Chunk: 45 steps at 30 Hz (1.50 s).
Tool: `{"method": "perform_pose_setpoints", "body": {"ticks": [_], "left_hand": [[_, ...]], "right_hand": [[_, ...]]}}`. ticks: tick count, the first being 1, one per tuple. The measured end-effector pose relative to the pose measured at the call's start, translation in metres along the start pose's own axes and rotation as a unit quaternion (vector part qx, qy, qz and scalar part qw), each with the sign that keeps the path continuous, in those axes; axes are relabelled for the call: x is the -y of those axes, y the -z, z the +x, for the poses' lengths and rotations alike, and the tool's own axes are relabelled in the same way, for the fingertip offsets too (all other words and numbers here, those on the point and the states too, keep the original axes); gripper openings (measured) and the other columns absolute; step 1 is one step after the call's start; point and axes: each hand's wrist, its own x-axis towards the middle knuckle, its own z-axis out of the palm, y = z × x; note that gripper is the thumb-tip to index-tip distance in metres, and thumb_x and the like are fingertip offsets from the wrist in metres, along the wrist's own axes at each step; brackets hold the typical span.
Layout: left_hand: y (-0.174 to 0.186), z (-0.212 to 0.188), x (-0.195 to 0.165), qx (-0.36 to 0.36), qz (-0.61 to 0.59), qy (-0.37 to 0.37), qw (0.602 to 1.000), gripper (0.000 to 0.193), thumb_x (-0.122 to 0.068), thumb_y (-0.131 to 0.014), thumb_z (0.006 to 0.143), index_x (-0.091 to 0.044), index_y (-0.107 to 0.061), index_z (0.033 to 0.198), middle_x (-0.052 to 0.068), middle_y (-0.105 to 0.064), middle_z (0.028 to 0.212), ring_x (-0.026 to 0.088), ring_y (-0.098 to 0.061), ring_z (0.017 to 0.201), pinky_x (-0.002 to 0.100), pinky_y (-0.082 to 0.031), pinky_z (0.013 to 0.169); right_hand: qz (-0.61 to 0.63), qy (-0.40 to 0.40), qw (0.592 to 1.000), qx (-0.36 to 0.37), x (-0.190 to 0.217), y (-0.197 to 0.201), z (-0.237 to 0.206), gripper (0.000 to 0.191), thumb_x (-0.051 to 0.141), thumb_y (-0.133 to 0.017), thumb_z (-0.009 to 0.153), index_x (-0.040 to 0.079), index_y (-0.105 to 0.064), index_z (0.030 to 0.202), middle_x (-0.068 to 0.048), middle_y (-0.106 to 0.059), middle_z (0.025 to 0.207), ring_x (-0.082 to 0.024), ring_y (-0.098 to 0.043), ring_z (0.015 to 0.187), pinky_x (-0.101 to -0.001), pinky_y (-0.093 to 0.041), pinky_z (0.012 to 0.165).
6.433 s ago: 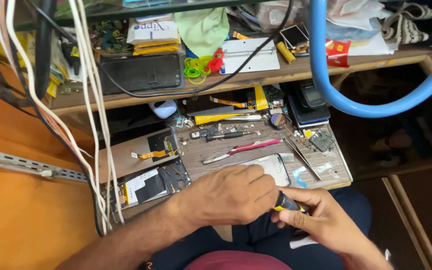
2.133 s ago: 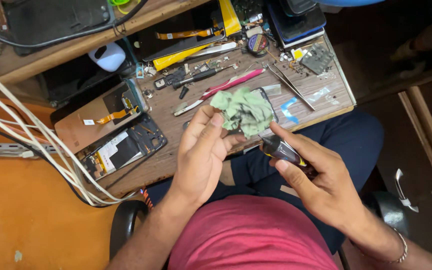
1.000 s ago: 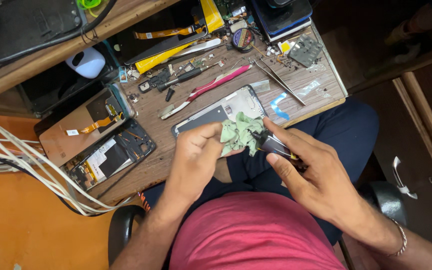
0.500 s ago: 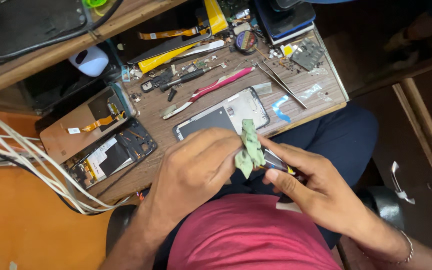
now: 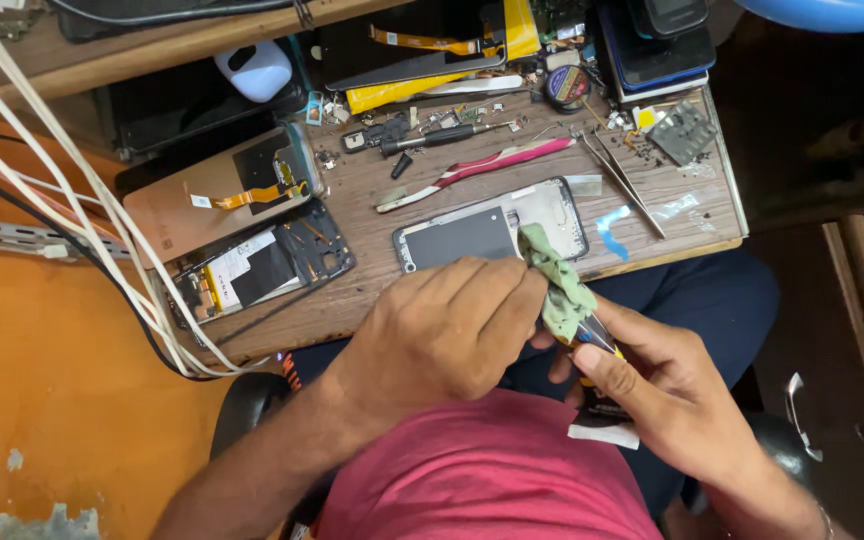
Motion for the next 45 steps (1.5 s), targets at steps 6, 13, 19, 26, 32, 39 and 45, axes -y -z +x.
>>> {"method": "perform_pose_setpoints", "body": {"ticks": [6,13,19,26,32,39,45], "left_hand": [[0.009,0.018,0.023,-0.042,0.070,-0.094,0.992,0.023,-0.015,-0.069,0.097,0.004,-0.065,0.110,0.012,-0.064,0.098,0.022,-0.067,0.085,0.033,-0.057,0.072],[0.025,0.030,0.039,-0.104,0.140,-0.173,0.969,0.021,-0.013,-0.070,0.087,0.003,-0.067,0.100,0.013,-0.068,0.094,0.020,-0.070,0.082,0.028,-0.059,0.069],[0.028,0.022,0.046,-0.106,0.158,-0.195,0.962,0.018,-0.010,-0.071,0.091,0.005,-0.066,0.101,0.014,-0.068,0.095,0.020,-0.069,0.082,0.027,-0.059,0.068],[0.025,0.017,0.054,-0.087,0.184,-0.220,0.954,0.017,-0.007,-0.070,0.096,0.007,-0.065,0.104,0.014,-0.066,0.099,0.020,-0.068,0.085,0.027,-0.056,0.068],[0.031,0.024,0.054,-0.087,0.231,-0.258,0.934,0.020,-0.017,-0.067,0.090,0.003,-0.067,0.094,0.008,-0.066,0.086,0.014,-0.066,0.075,0.021,-0.052,0.060],[0.032,0.028,0.052,-0.091,0.224,-0.272,0.932,0.021,-0.018,-0.067,0.093,0.002,-0.067,0.089,0.006,-0.063,0.082,0.012,-0.061,0.071,0.020,-0.048,0.058],[0.022,0.018,0.054,-0.045,0.142,-0.244,0.958,0.016,-0.013,-0.067,0.098,0.003,-0.068,0.101,0.007,-0.065,0.090,0.015,-0.062,0.077,0.026,-0.050,0.062]], "right_hand": [[0.023,0.001,1.000,-0.001,0.017,-0.003,0.013,0.037,0.012,-0.060,0.101,-0.007,-0.068,0.132,-0.013,-0.073,0.102,-0.015,-0.068,0.086,-0.0299,-0.060,0.069],[0.076,-0.013,0.997,0.009,0.039,-0.007,0.023,0.037,0.013,-0.056,0.102,-0.008,-0.065,0.132,-0.015,-0.076,0.111,-0.018,-0.070,0.082,-0.0311,-0.062,0.063],[0.076,-0.031,0.996,0.018,0.046,-0.015,0.026,0.037,0.012,-0.054,0.100,-0.008,-0.065,0.129,-0.016,-0.074,0.110,-0.018,-0.070,0.081,-0.0308,-0.063,0.061],[0.057,-0.056,0.997,0.008,0.052,-0.015,0.028,0.039,0.012,-0.055,0.099,-0.008,-0.065,0.130,-0.017,-0.075,0.108,-0.018,-0.070,0.081,-0.0312,-0.063,0.059],[0.029,-0.075,0.997,0.011,0.052,-0.011,0.028,0.041,0.014,-0.055,0.097,-0.004,-0.067,0.132,-0.014,-0.077,0.106,-0.017,-0.070,0.078,-0.0302,-0.062,0.058],[-0.096,-0.019,0.995,-0.019,0.045,-0.012,0.020,0.042,0.012,-0.061,0.096,0.000,-0.066,0.136,-0.009,-0.075,0.104,-0.013,-0.068,0.081,-0.0270,-0.060,0.061],[-0.388,0.114,0.913,-0.048,0.052,-0.010,0.012,0.052,0.011,-0.077,0.086,0.001,-0.064,0.135,-0.008,-0.067,0.090,-0.018,-0.061,0.075,-0.0271,-0.053,0.062]]}}
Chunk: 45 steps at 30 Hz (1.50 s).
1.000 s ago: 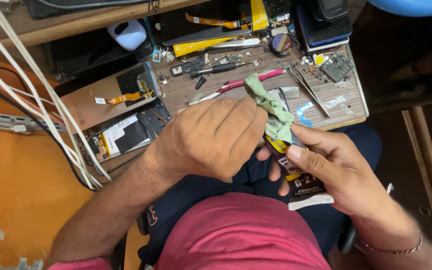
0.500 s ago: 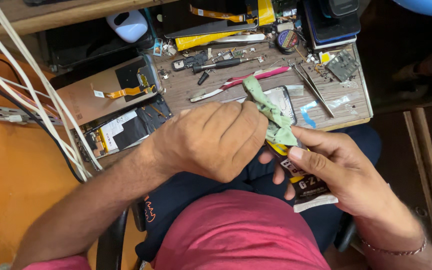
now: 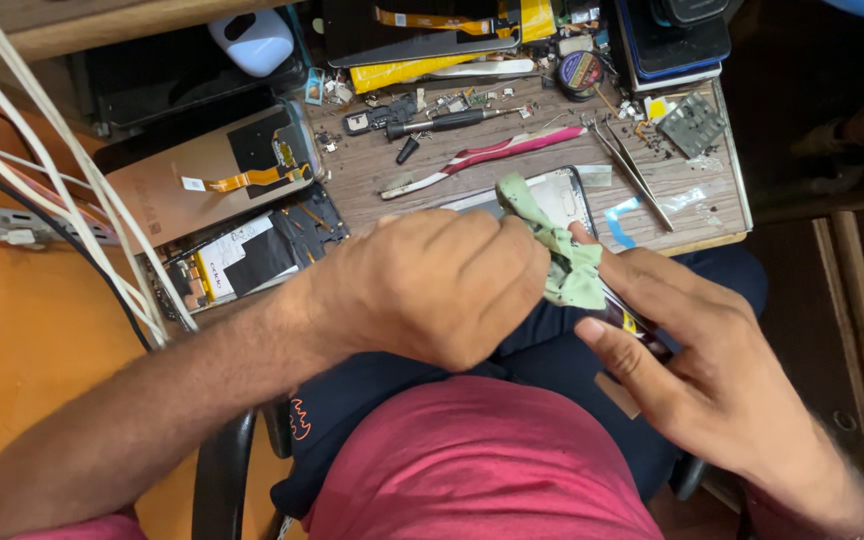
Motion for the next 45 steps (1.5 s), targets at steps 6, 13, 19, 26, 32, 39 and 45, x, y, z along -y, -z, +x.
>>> {"method": "perform_pose_setpoints", "body": {"ticks": [6,13,19,26,32,39,45], "left_hand": [[-0.013,-0.007,-0.014,-0.044,-0.286,0.231,0.929,0.016,-0.002,-0.076,0.087,-0.004,-0.067,0.101,0.006,-0.064,0.089,0.018,-0.065,0.073,0.030,-0.055,0.064],[-0.024,-0.013,-0.025,-0.001,-0.606,0.473,0.639,0.012,0.001,-0.072,0.089,0.002,-0.073,0.101,0.001,-0.071,0.084,0.000,-0.064,0.073,0.017,-0.056,0.062],[-0.036,-0.019,-0.028,-0.049,-0.725,0.492,0.480,0.021,-0.001,-0.069,0.094,0.010,-0.068,0.112,0.003,-0.071,0.093,0.002,-0.066,0.081,0.017,-0.057,0.071],[-0.040,-0.019,-0.033,-0.047,-0.701,0.515,0.491,0.021,-0.003,-0.070,0.094,0.010,-0.069,0.111,0.003,-0.071,0.093,0.002,-0.065,0.079,0.017,-0.056,0.069],[-0.032,-0.009,-0.036,-0.016,-0.615,0.544,0.571,0.019,-0.003,-0.068,0.091,0.007,-0.071,0.108,0.004,-0.072,0.092,0.002,-0.067,0.075,0.017,-0.057,0.062],[-0.025,-0.003,-0.034,-0.043,-0.574,0.502,0.645,0.017,-0.002,-0.066,0.093,0.005,-0.068,0.108,0.009,-0.070,0.107,0.008,-0.071,0.088,0.022,-0.064,0.069],[-0.024,-0.003,-0.035,-0.018,-0.582,0.468,0.664,0.024,-0.002,-0.072,0.089,0.002,-0.065,0.113,0.007,-0.070,0.112,0.009,-0.072,0.096,0.023,-0.065,0.076]], "right_hand": [[-0.010,0.138,0.989,-0.058,0.006,0.004,0.002,0.056,0.002,-0.074,0.085,0.002,-0.058,0.139,-0.014,-0.069,0.116,-0.019,-0.066,0.093,-0.0262,-0.053,0.077],[0.044,0.102,0.993,-0.050,0.004,0.007,0.000,0.059,0.001,-0.074,0.085,0.004,-0.059,0.142,-0.011,-0.070,0.113,-0.017,-0.068,0.096,-0.0249,-0.052,0.084],[0.054,0.092,0.993,-0.057,0.002,0.008,-0.004,0.059,0.002,-0.074,0.086,0.003,-0.059,0.143,-0.011,-0.070,0.114,-0.017,-0.067,0.098,-0.0250,-0.052,0.086],[0.051,0.053,0.995,-0.060,-0.009,0.010,-0.009,0.060,0.006,-0.073,0.089,0.003,-0.057,0.147,-0.011,-0.071,0.110,-0.016,-0.067,0.095,-0.0245,-0.051,0.085],[0.252,-0.078,0.965,0.008,-0.023,0.010,-0.011,0.056,0.015,-0.064,0.097,0.005,-0.056,0.151,-0.013,-0.077,0.105,-0.015,-0.073,0.086,-0.0282,-0.060,0.076],[0.442,-0.103,0.888,0.079,-0.033,0.008,-0.003,0.052,0.022,-0.059,0.105,-0.001,-0.056,0.152,-0.021,-0.079,0.116,-0.020,-0.075,0.090,-0.0323,-0.062,0.078],[0.391,-0.140,0.906,0.082,-0.033,0.000,0.002,0.049,0.022,-0.058,0.099,-0.006,-0.064,0.139,-0.019,-0.079,0.113,-0.021,-0.074,0.088,-0.0333,-0.063,0.074]]}}
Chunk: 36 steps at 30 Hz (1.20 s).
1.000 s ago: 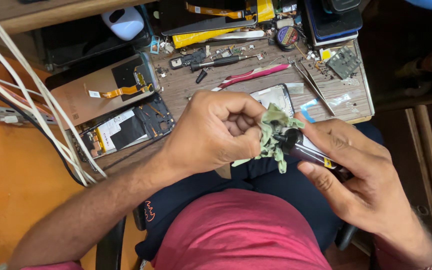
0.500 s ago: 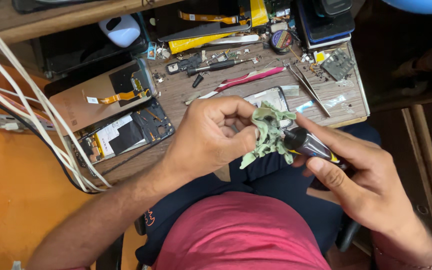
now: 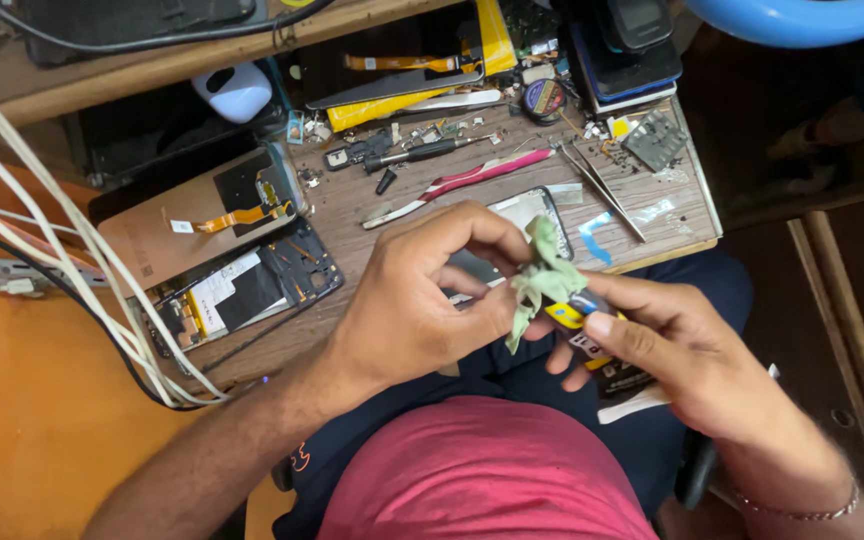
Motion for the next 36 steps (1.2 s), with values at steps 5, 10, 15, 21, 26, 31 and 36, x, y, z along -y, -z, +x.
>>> {"method": "perform_pose_setpoints", "body": {"ticks": [5,10,15,21,26,31,36], "left_hand": [[0.008,0.003,-0.002,-0.071,-0.007,-0.009,0.997,0.023,0.004,-0.071,0.094,-0.002,-0.064,0.115,0.006,-0.069,0.112,0.010,-0.071,0.097,0.025,-0.064,0.075],[0.020,0.000,-0.016,-0.131,0.279,-0.186,0.933,0.032,0.007,-0.074,0.085,-0.001,-0.065,0.115,0.008,-0.065,0.109,0.016,-0.071,0.092,0.028,-0.064,0.074],[0.042,-0.016,-0.032,-0.102,0.471,-0.279,0.831,0.036,-0.002,-0.081,0.079,-0.002,-0.070,0.114,0.012,-0.063,0.112,0.024,-0.068,0.090,0.035,-0.058,0.072],[0.069,-0.025,-0.028,-0.184,0.591,-0.250,0.745,0.030,0.001,-0.079,0.087,0.002,-0.072,0.116,0.013,-0.062,0.112,0.025,-0.067,0.087,0.037,-0.057,0.067],[0.092,-0.016,-0.011,-0.322,0.634,-0.115,0.693,0.019,-0.003,-0.075,0.097,0.001,-0.070,0.115,0.011,-0.060,0.113,0.027,-0.068,0.093,0.038,-0.059,0.076],[0.118,-0.011,0.002,-0.387,0.645,-0.062,0.656,0.018,0.001,-0.068,0.098,0.001,-0.070,0.116,0.012,-0.061,0.120,0.033,-0.066,0.105,0.044,-0.057,0.088],[0.152,0.017,0.013,-0.409,0.629,-0.082,0.656,0.017,0.008,-0.058,0.109,0.011,-0.063,0.124,0.018,-0.059,0.131,0.034,-0.064,0.117,0.041,-0.056,0.103]], "right_hand": [[0.023,-0.032,0.999,-0.016,-0.010,0.002,-0.003,0.055,0.022,-0.059,0.095,0.001,-0.058,0.146,-0.018,-0.080,0.111,-0.020,-0.073,0.083,-0.0336,-0.062,0.070],[0.053,-0.018,0.998,-0.016,-0.031,0.013,-0.016,0.058,0.024,-0.058,0.097,-0.001,-0.055,0.149,-0.020,-0.079,0.111,-0.021,-0.073,0.084,-0.0349,-0.063,0.072],[0.101,-0.001,0.995,-0.004,-0.060,0.026,-0.018,0.057,0.021,-0.060,0.104,-0.005,-0.054,0.155,-0.026,-0.078,0.119,-0.026,-0.073,0.093,-0.0396,-0.063,0.077],[0.103,0.004,0.994,0.029,-0.091,0.045,-0.005,0.055,0.019,-0.057,0.105,-0.004,-0.047,0.155,-0.030,-0.070,0.125,-0.034,-0.076,0.097,-0.0441,-0.064,0.078],[0.104,0.004,0.993,0.051,-0.107,0.059,0.002,0.059,0.017,-0.055,0.106,-0.006,-0.046,0.160,-0.032,-0.069,0.127,-0.036,-0.076,0.097,-0.0468,-0.065,0.080],[0.100,-0.005,0.994,0.033,-0.113,0.063,0.000,0.055,0.016,-0.054,0.106,-0.004,-0.044,0.156,-0.033,-0.069,0.126,-0.037,-0.077,0.095,-0.0476,-0.065,0.079],[0.093,-0.004,0.995,0.027,-0.113,0.061,0.000,0.055,0.016,-0.054,0.106,-0.004,-0.045,0.156,-0.033,-0.069,0.126,-0.037,-0.077,0.093,-0.0464,-0.064,0.079]]}}
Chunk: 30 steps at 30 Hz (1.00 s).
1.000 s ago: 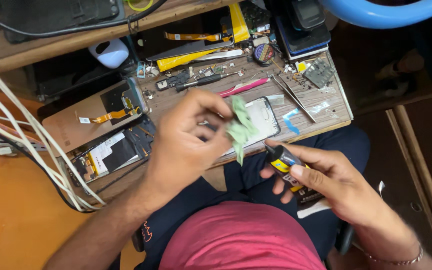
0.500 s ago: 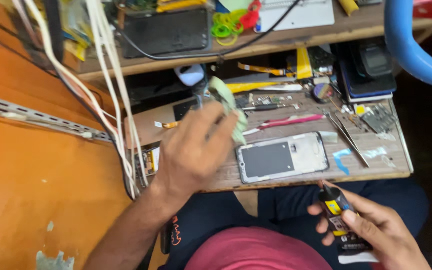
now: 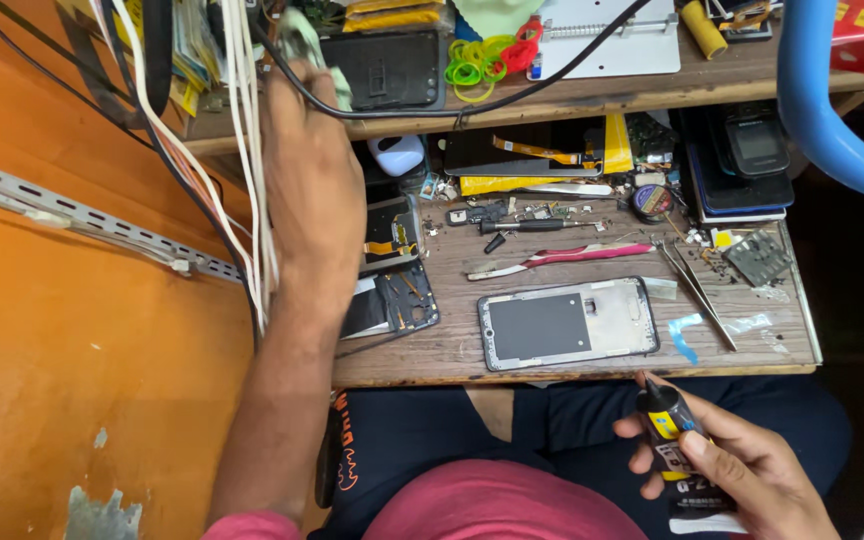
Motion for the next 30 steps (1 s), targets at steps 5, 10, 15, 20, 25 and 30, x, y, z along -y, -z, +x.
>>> {"method": "perform_pose_setpoints", "body": {"ticks": [5,10,15,20,25,30], "left_hand": [[-0.007,0.009,0.010,0.042,-0.020,-0.014,0.999,0.041,0.010,-0.058,0.096,0.006,-0.064,0.136,0.021,-0.058,0.143,0.039,-0.057,0.131,0.043,-0.048,0.117],[0.040,-0.030,-0.019,0.107,-0.025,-0.036,0.993,0.043,0.000,-0.064,0.102,0.011,-0.053,0.142,0.027,-0.048,0.153,0.044,-0.050,0.145,0.048,-0.042,0.124],[0.070,-0.074,-0.073,0.262,-0.221,-0.015,0.939,0.048,-0.016,-0.074,0.094,-0.002,-0.060,0.137,0.016,-0.061,0.142,0.035,-0.058,0.133,0.048,-0.045,0.115],[0.051,-0.082,-0.092,0.341,-0.288,-0.082,0.891,0.073,-0.030,-0.083,0.081,-0.001,-0.054,0.141,0.016,-0.060,0.136,0.034,-0.056,0.127,0.046,-0.043,0.103],[0.037,-0.083,-0.099,0.362,-0.271,-0.135,0.882,0.087,-0.038,-0.086,0.070,0.001,-0.052,0.140,0.016,-0.060,0.130,0.034,-0.055,0.118,0.047,-0.041,0.093],[0.029,-0.083,-0.103,0.377,-0.230,-0.155,0.884,0.088,-0.036,-0.088,0.066,0.000,-0.054,0.139,0.015,-0.059,0.122,0.033,-0.055,0.113,0.046,-0.042,0.090]], "right_hand": [[-0.005,0.019,1.000,-0.019,0.010,-0.009,0.000,0.059,0.018,-0.055,0.105,-0.006,-0.048,0.159,-0.032,-0.069,0.125,-0.036,-0.077,0.097,-0.0467,-0.065,0.076],[0.061,0.049,0.997,-0.030,0.034,-0.034,-0.002,0.066,0.022,-0.059,0.104,-0.008,-0.043,0.160,-0.032,-0.067,0.130,-0.036,-0.073,0.104,-0.0457,-0.061,0.081],[0.164,0.104,0.980,-0.041,0.055,-0.056,-0.001,0.090,0.030,-0.068,0.098,-0.009,-0.026,0.167,-0.035,-0.055,0.144,-0.034,-0.063,0.118,-0.0434,-0.054,0.094],[0.207,0.172,0.962,0.050,0.063,-0.069,0.001,0.118,0.021,-0.087,0.086,0.003,-0.009,0.173,-0.032,-0.042,0.155,-0.033,-0.056,0.128,-0.0446,-0.052,0.099],[0.157,0.228,0.960,0.033,0.054,-0.068,-0.006,0.122,0.003,-0.089,0.082,0.007,-0.009,0.173,-0.031,-0.045,0.154,-0.031,-0.060,0.124,-0.0431,-0.056,0.095],[-0.043,0.211,0.974,-0.074,0.048,-0.060,-0.008,0.097,-0.001,-0.073,0.090,0.006,-0.019,0.169,-0.031,-0.055,0.146,-0.030,-0.070,0.113,-0.0423,-0.063,0.091]]}}
